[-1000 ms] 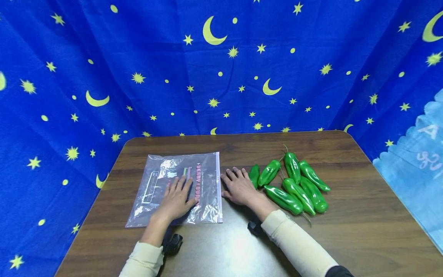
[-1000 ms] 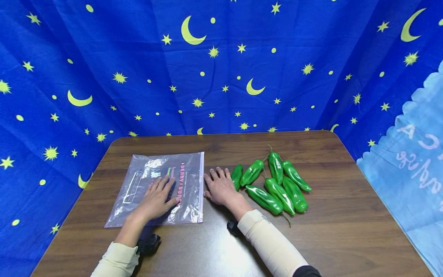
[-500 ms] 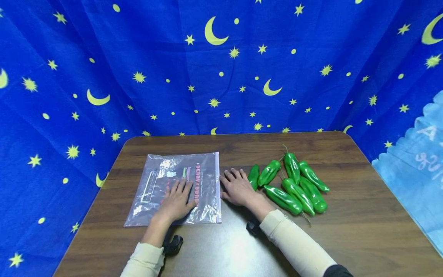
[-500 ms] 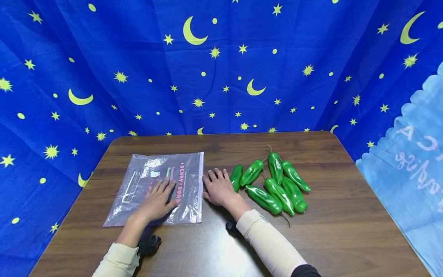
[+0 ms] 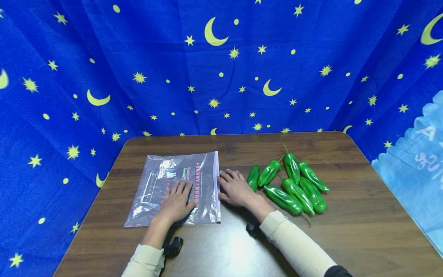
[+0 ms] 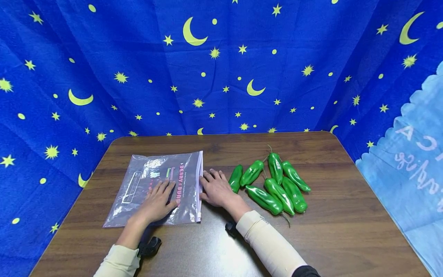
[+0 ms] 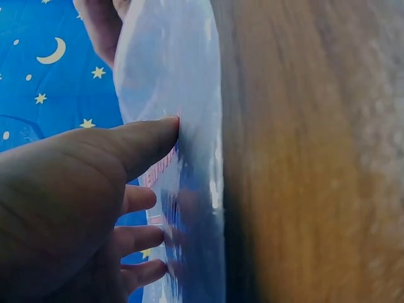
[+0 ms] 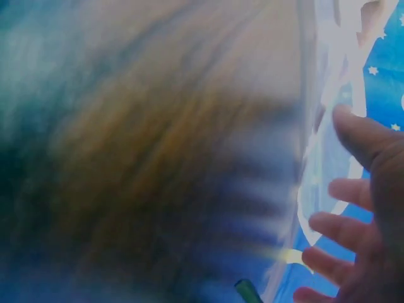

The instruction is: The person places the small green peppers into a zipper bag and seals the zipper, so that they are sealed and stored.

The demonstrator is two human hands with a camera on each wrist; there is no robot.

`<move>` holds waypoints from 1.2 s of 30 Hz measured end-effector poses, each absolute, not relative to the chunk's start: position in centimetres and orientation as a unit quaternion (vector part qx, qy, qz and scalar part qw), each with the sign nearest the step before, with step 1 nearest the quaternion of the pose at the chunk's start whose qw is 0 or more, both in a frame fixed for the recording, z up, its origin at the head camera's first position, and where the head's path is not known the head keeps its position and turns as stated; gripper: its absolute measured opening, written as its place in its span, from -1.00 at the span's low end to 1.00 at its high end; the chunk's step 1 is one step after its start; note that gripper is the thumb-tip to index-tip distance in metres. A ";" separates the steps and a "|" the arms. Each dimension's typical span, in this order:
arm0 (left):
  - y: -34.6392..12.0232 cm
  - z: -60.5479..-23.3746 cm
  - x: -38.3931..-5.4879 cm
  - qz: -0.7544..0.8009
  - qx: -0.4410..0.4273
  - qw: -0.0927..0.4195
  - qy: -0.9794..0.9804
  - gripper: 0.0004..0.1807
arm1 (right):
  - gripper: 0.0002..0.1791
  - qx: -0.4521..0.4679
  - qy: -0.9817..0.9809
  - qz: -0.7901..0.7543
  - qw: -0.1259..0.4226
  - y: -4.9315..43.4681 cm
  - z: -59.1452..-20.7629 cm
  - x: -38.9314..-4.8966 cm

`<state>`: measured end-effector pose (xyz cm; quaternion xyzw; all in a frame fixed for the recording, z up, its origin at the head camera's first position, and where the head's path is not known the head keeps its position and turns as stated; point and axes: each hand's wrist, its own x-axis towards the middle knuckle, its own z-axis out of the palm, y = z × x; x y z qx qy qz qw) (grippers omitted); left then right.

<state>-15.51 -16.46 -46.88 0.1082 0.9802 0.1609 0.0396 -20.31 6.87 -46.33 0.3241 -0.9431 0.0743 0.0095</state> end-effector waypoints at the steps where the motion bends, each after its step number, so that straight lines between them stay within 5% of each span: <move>1: -16.5 -46.9 -15.5 0.161 0.107 0.040 0.980 -0.23 | -0.32 0.333 -0.939 0.084 0.016 6.8 -46.3 -20.3; 36: -14.6 -45.4 -16.3 0.243 0.141 0.006 0.960 -0.27 | -0.28 0.343 -0.917 0.200 -0.041 6.4 -46.5 -20.5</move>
